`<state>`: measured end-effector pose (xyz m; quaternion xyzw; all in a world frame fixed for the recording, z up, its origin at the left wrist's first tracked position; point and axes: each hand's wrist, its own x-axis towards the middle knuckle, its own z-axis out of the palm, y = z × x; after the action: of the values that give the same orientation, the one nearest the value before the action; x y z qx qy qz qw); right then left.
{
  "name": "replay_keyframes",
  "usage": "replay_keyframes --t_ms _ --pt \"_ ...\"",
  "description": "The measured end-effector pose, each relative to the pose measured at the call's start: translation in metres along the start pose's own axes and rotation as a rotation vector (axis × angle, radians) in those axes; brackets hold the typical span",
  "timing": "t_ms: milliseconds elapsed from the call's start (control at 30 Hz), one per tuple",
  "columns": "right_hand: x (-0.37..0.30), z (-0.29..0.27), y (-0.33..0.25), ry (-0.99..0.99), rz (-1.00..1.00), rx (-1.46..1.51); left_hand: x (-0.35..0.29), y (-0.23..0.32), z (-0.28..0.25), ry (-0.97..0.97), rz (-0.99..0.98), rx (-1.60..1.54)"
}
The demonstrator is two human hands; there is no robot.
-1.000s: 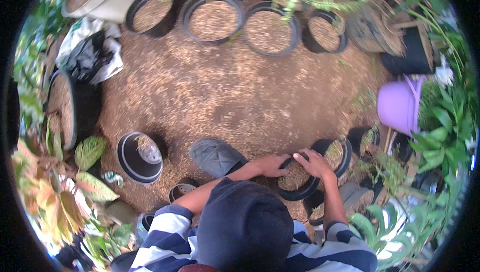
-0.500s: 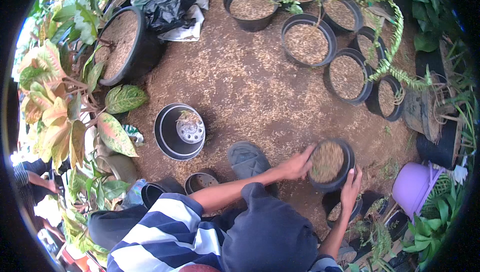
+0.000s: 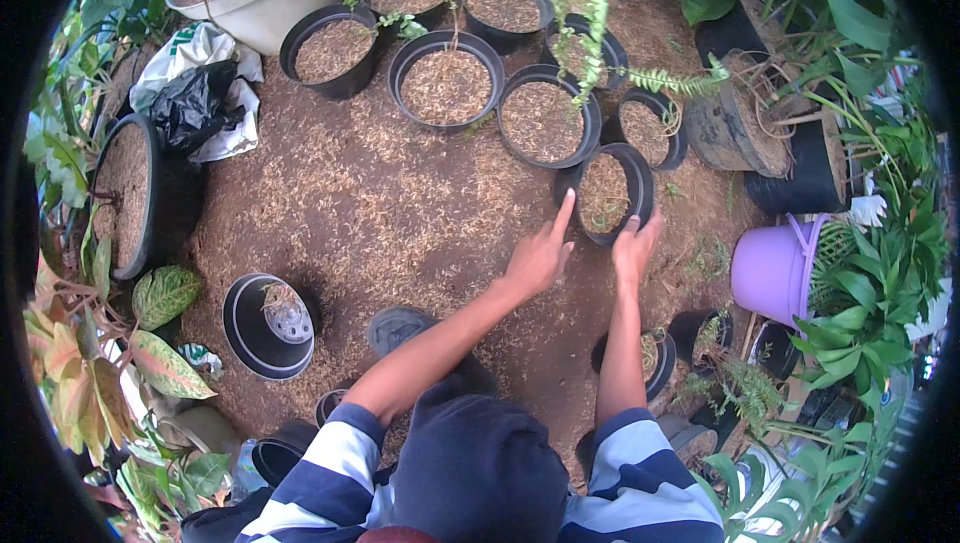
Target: The person is transplanting small fern plants into black plastic pots by hand, moving them between pots and handling the soil.
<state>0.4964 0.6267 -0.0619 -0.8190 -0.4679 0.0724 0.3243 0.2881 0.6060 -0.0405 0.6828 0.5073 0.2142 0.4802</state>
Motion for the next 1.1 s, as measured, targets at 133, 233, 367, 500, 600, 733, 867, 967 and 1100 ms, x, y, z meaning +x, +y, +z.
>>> replay_keyframes --t_ms 133,233,367,500,600,733,867,967,1100 --pt "0.021 0.004 0.029 0.033 0.098 0.010 -0.018 -0.007 0.004 0.032 0.063 0.186" --pt "0.023 0.005 0.040 0.016 0.087 0.098 -0.014 -0.001 -0.005 0.068 0.106 0.235" --pt "0.025 -0.010 0.038 0.052 0.041 -0.025 -0.006 -0.002 0.000 0.132 0.151 0.223" --pt "0.031 -0.025 0.041 0.018 0.054 -0.118 -0.003 0.007 0.011 0.077 0.154 0.168" --pt "0.038 -0.022 0.043 -0.028 0.044 -0.070 -0.001 0.009 0.028 0.176 0.167 0.142" --pt "0.043 -0.009 0.036 -0.009 0.110 -0.185 -0.003 0.009 0.024 0.162 0.149 0.205" --pt "0.035 -0.008 0.042 -0.008 -0.003 -0.165 -0.009 0.006 0.021 0.149 0.112 0.271" --pt "0.045 -0.011 0.075 0.046 -0.096 -0.197 -0.019 0.002 0.011 -0.021 0.113 0.110" --pt "0.046 -0.015 0.055 -0.042 -0.054 -0.268 -0.033 -0.025 0.002 0.084 0.182 0.038"
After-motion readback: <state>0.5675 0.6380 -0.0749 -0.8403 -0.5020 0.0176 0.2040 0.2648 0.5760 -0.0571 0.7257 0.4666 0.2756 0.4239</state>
